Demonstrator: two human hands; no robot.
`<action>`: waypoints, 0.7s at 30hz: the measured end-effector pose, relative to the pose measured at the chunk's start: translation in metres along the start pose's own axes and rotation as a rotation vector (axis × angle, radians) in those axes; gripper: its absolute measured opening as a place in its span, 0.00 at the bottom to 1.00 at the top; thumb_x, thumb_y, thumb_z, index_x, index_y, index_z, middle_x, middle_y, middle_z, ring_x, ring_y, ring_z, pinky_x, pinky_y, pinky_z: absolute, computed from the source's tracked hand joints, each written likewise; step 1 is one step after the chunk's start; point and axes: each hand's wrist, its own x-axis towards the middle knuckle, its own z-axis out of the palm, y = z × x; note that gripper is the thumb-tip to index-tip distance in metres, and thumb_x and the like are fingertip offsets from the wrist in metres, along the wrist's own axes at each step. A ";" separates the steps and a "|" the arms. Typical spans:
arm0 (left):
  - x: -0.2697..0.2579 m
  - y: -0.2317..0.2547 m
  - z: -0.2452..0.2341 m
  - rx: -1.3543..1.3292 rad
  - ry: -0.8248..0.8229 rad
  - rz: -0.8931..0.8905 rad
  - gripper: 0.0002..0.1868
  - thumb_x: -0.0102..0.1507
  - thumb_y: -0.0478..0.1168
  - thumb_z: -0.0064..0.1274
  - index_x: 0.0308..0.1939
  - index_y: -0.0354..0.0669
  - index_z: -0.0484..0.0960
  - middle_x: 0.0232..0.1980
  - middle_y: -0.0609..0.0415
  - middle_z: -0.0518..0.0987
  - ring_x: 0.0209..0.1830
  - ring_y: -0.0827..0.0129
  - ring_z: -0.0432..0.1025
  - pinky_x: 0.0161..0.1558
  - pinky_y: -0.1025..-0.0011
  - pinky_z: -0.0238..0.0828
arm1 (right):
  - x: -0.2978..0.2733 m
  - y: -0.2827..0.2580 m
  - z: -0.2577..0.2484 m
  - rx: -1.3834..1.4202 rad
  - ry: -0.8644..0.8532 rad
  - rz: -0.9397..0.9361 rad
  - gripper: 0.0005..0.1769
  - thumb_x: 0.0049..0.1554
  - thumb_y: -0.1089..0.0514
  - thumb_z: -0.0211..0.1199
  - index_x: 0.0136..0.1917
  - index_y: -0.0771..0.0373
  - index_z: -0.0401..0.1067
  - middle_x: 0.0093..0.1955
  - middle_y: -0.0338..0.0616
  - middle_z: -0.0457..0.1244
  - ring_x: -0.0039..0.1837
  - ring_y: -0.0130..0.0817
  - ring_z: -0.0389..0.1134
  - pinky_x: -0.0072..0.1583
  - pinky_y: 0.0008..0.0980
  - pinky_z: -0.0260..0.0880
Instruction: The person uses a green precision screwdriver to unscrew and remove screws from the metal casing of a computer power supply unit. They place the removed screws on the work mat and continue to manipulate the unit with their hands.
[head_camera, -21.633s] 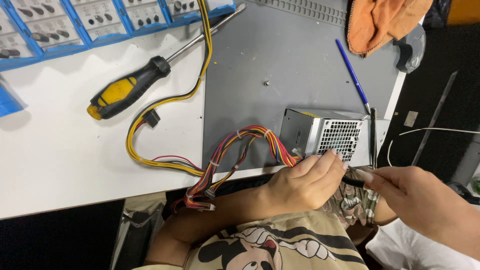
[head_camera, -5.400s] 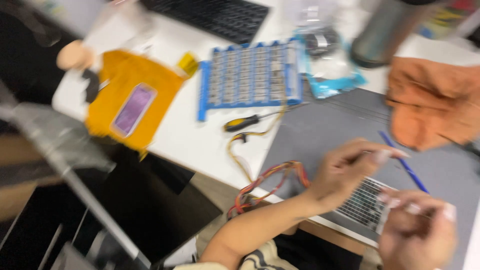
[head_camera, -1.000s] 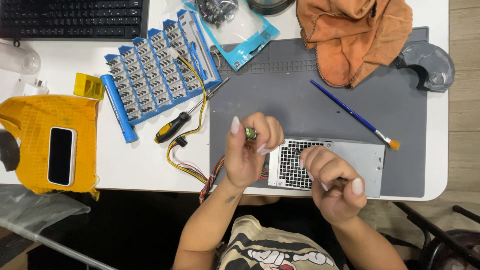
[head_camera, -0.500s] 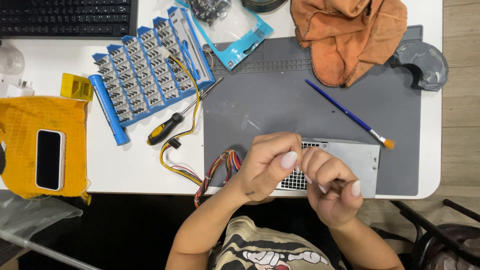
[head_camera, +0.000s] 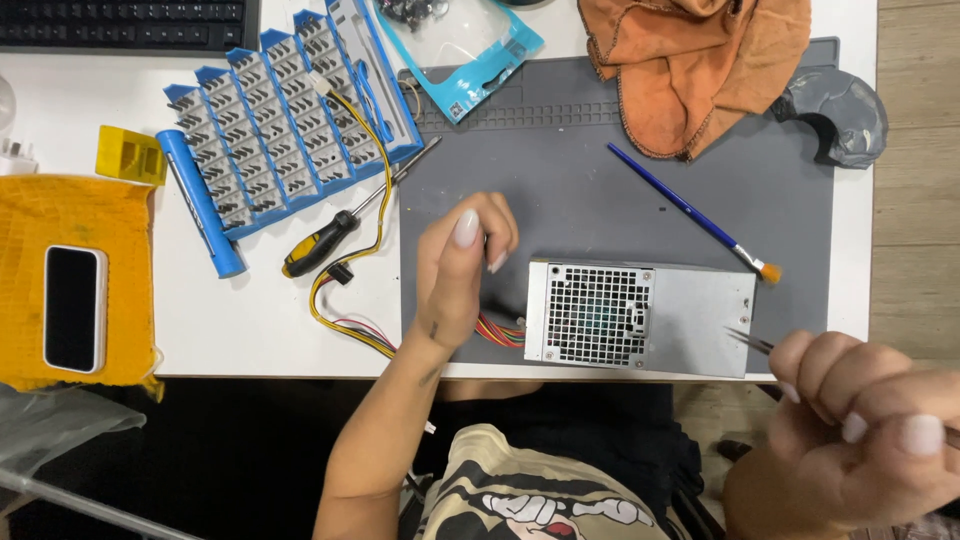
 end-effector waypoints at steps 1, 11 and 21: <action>0.002 -0.006 -0.003 0.081 -0.006 0.011 0.24 0.74 0.55 0.33 0.28 0.46 0.61 0.28 0.58 0.60 0.31 0.71 0.55 0.38 0.71 0.50 | -0.002 0.012 -0.014 -0.025 -0.026 -0.048 0.22 0.67 0.44 0.46 0.40 0.57 0.44 0.31 0.39 0.36 0.34 0.31 0.36 0.43 0.36 0.41; 0.020 0.017 0.008 0.047 -0.103 0.024 0.23 0.74 0.56 0.31 0.30 0.47 0.61 0.32 0.57 0.62 0.35 0.71 0.57 0.45 0.73 0.53 | 0.109 0.043 0.079 -0.907 -0.915 -0.322 0.25 0.60 0.40 0.74 0.67 0.49 0.80 0.43 0.39 0.73 0.39 0.43 0.71 0.39 0.45 0.65; 0.029 -0.005 -0.002 -0.012 0.004 0.051 0.23 0.73 0.56 0.32 0.27 0.48 0.61 0.31 0.59 0.62 0.34 0.73 0.58 0.44 0.73 0.55 | 0.114 0.119 0.127 -0.922 -1.086 -0.471 0.03 0.61 0.49 0.70 0.44 0.43 0.79 0.35 0.35 0.69 0.38 0.44 0.69 0.34 0.47 0.59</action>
